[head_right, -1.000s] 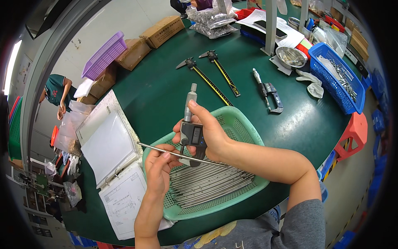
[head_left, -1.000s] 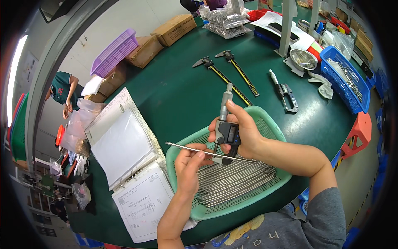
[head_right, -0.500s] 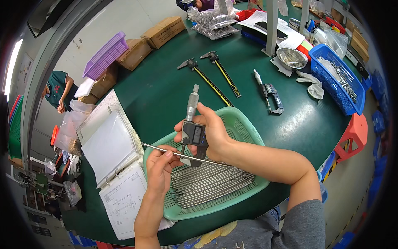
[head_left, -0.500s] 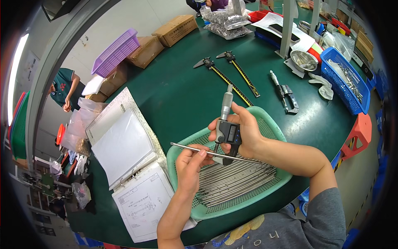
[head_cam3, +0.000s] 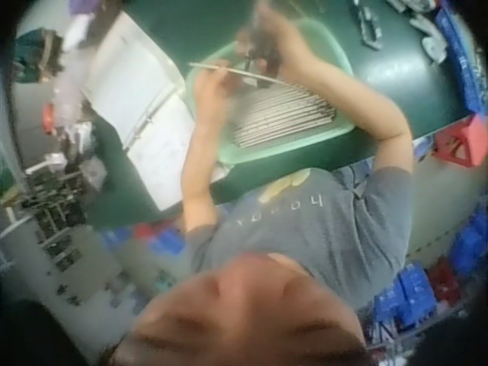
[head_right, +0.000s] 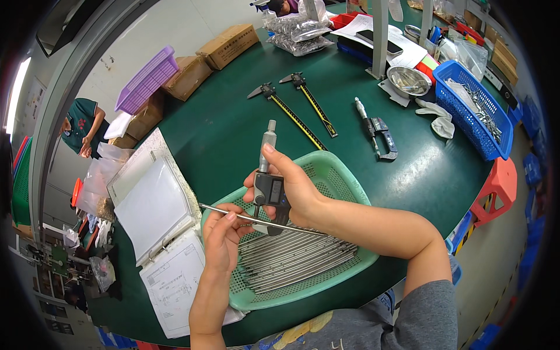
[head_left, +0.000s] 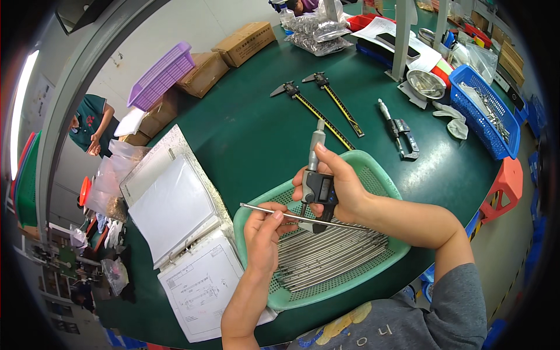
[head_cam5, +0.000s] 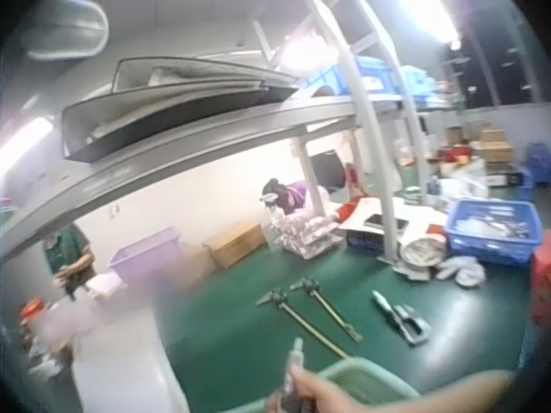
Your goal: The person picks up thin metal rods from a green basket and measures their diameter using a digital caliper. The person repeatedly handles the rods, positions the caliper jaws, and reads the measurement, while other workers are visible in the background.
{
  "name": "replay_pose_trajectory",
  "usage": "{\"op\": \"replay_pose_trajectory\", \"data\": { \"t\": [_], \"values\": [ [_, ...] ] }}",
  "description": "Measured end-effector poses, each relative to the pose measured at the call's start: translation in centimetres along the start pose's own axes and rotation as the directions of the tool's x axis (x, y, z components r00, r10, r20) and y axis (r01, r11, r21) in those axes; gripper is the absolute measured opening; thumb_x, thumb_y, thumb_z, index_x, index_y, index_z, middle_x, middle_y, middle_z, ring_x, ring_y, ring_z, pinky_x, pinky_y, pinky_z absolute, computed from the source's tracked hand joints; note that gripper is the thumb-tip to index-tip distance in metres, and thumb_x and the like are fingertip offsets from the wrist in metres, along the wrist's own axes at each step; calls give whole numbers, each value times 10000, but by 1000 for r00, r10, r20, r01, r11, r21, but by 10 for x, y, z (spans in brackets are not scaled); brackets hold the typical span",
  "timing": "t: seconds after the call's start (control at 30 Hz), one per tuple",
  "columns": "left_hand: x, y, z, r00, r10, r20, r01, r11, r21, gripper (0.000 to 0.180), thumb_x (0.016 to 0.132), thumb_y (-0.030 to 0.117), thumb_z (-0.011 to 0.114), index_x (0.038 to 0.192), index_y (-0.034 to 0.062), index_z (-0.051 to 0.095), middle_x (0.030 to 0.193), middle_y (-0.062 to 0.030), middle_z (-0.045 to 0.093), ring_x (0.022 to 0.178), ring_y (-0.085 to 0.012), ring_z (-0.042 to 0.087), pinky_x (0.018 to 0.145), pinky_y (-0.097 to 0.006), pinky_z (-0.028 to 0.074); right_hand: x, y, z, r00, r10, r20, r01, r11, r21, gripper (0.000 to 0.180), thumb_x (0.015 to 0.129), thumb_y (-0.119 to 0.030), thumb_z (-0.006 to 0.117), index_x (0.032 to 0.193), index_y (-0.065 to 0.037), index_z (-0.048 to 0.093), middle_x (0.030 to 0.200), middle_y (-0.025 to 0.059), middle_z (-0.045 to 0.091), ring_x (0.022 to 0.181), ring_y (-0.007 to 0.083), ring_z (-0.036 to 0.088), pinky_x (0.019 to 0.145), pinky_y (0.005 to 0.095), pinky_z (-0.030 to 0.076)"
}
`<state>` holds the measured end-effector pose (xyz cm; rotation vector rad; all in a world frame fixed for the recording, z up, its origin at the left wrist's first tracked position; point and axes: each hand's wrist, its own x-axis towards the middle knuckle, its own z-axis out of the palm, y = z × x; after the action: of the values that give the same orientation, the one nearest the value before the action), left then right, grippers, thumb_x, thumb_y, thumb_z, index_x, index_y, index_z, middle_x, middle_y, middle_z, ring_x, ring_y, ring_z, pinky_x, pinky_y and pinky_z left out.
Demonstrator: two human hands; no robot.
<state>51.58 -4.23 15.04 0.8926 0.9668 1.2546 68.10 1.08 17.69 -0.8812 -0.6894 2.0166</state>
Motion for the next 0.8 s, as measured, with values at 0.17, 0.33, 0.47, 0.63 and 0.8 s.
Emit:
{"op": "replay_pose_trajectory", "data": {
  "t": [0.17,0.33,0.47,0.63,0.8],
  "values": [
    [0,0,-1,1000,3,15,-2,1000,-16,120,848,96,473,898,0,525,840,-109,592,777,-165,590,674,-277,496,0,1,-1,999,-20,25,19,1000,18,610,833,-579,305,825,-26,562,657,86,595,398,113,437,414,237,368],
    [0,-1,0,999,-7,47,7,1000,-5,122,846,100,480,890,-1,532,836,-106,593,773,-161,586,678,-274,491,3,4,-5,999,-1,51,-3,997,72,610,860,-527,243,858,-11,569,682,101,601,392,121,438,417,245,377],
    [-1,-1,0,999,-9,51,9,1000,2,122,845,103,485,889,0,536,836,-103,591,778,-159,584,687,-276,486,3,4,-7,997,-8,78,1,995,98,594,846,-527,275,864,-11,570,694,110,603,392,122,444,418,249,384],
    [0,-2,-1,998,-20,65,19,1000,7,123,843,103,488,890,0,536,844,-104,588,785,-160,582,690,-278,484,1,2,-3,999,2,36,-4,998,59,606,797,-573,358,847,-2,552,684,122,597,390,142,470,409,254,396],
    [-2,1,1,999,-9,52,8,1000,11,151,849,125,468,888,-5,536,849,-111,587,781,-167,581,692,-287,484,1,2,-3,999,-12,42,10,999,39,598,787,-584,385,844,-14,557,681,108,596,396,127,461,417,246,391]
  ]
}}
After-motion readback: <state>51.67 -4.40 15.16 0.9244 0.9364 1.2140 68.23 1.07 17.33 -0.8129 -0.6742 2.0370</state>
